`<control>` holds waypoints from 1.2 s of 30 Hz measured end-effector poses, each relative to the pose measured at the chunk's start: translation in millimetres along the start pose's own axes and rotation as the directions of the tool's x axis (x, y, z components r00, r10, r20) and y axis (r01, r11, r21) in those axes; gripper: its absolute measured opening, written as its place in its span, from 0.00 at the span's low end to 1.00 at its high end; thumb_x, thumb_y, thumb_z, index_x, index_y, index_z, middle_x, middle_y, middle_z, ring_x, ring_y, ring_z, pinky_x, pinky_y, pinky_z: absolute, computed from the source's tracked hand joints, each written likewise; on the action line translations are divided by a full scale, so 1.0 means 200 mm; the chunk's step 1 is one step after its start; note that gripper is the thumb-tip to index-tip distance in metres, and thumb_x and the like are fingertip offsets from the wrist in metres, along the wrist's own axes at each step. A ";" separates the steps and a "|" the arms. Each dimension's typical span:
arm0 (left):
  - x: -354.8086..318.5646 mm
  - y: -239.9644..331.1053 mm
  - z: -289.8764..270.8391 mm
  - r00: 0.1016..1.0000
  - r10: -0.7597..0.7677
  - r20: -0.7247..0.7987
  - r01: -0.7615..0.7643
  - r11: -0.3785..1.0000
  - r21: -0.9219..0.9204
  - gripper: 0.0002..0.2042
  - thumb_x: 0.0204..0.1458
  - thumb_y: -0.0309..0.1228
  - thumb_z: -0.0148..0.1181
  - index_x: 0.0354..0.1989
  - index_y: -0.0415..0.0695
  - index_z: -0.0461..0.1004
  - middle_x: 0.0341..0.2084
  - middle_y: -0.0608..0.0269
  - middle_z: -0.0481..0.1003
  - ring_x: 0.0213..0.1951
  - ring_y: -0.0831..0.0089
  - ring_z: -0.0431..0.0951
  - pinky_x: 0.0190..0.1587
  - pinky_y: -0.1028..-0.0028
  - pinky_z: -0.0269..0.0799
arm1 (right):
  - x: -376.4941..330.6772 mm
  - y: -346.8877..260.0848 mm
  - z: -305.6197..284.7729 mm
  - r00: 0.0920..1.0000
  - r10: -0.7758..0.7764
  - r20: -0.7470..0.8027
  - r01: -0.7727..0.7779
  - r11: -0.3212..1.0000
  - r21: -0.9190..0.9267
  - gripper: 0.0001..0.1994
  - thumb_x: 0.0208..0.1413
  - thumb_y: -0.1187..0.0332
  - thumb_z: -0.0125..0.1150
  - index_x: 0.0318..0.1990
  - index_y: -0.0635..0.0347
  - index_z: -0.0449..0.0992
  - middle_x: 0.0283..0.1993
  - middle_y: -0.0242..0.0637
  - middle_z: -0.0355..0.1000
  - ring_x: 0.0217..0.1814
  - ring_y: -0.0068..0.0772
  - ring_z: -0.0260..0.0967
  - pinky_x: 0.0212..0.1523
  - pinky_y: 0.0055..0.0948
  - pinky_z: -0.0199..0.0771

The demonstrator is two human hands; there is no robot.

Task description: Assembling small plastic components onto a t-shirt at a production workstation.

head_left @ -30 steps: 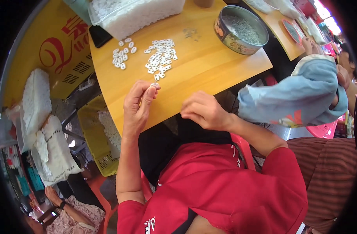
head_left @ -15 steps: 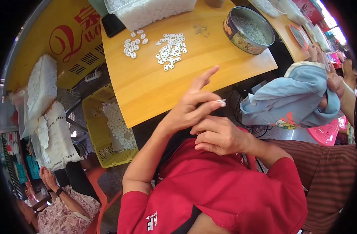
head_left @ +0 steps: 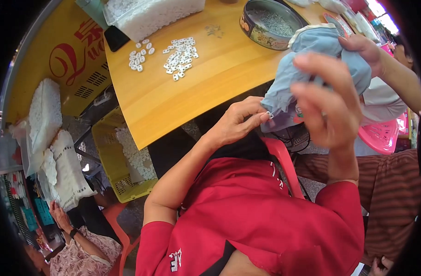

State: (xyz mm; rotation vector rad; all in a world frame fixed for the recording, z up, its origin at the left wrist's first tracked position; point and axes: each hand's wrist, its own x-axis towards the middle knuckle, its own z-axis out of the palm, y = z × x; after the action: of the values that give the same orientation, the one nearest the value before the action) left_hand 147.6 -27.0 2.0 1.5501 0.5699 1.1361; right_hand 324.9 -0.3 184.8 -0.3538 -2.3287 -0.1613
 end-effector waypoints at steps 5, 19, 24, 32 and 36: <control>-0.08 0.15 -0.07 0.998 -0.063 0.023 0.062 0.997 0.035 0.12 0.66 0.32 0.54 0.32 0.38 0.75 0.32 0.61 0.72 0.35 0.72 0.73 0.42 0.72 0.70 | 0.00 0.24 0.03 0.938 0.045 0.343 0.072 0.945 -0.319 0.15 0.52 0.78 0.59 0.48 0.60 0.79 0.51 0.42 0.75 0.62 0.47 0.70 0.67 0.47 0.63; -0.28 0.62 -0.40 0.962 -0.018 -0.274 -0.009 0.995 -0.096 0.09 0.65 0.31 0.54 0.36 0.38 0.75 0.42 0.62 0.71 0.42 0.77 0.70 0.43 0.77 0.66 | -0.07 0.21 0.10 0.944 0.242 0.225 -0.274 0.953 0.126 0.10 0.63 0.65 0.60 0.39 0.65 0.73 0.30 0.45 0.70 0.31 0.51 0.72 0.30 0.40 0.67; -0.32 0.51 -0.40 0.977 -0.200 0.072 0.159 0.912 0.377 0.08 0.60 0.32 0.61 0.35 0.39 0.77 0.36 0.58 0.71 0.39 0.68 0.73 0.43 0.71 0.68 | -0.02 0.18 0.06 0.962 0.186 0.201 -0.221 0.961 0.166 0.09 0.63 0.67 0.61 0.38 0.66 0.74 0.29 0.44 0.70 0.28 0.49 0.71 0.30 0.38 0.68; -0.42 0.42 -0.43 0.971 -0.193 0.138 0.117 0.896 0.428 0.08 0.60 0.33 0.61 0.35 0.40 0.78 0.31 0.59 0.72 0.39 0.65 0.73 0.43 0.69 0.67 | -0.11 0.28 0.00 0.916 0.393 0.081 -0.400 0.912 0.094 0.11 0.66 0.65 0.60 0.41 0.67 0.76 0.31 0.40 0.73 0.30 0.35 0.71 0.35 0.29 0.70; -0.53 0.61 -0.53 0.945 -0.305 -0.117 0.312 0.949 0.051 0.09 0.61 0.31 0.60 0.33 0.38 0.79 0.34 0.62 0.77 0.40 0.71 0.73 0.45 0.70 0.67 | -0.14 0.37 0.09 0.926 0.377 -0.013 -0.374 0.923 0.086 0.11 0.68 0.64 0.57 0.43 0.66 0.75 0.29 0.37 0.71 0.30 0.27 0.66 0.35 0.24 0.68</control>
State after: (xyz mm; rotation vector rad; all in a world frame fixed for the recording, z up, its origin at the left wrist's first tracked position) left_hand -16.1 -101.5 73.3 1.4026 0.9001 0.9700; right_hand 353.9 67.7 152.8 -0.7424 -2.1837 0.1174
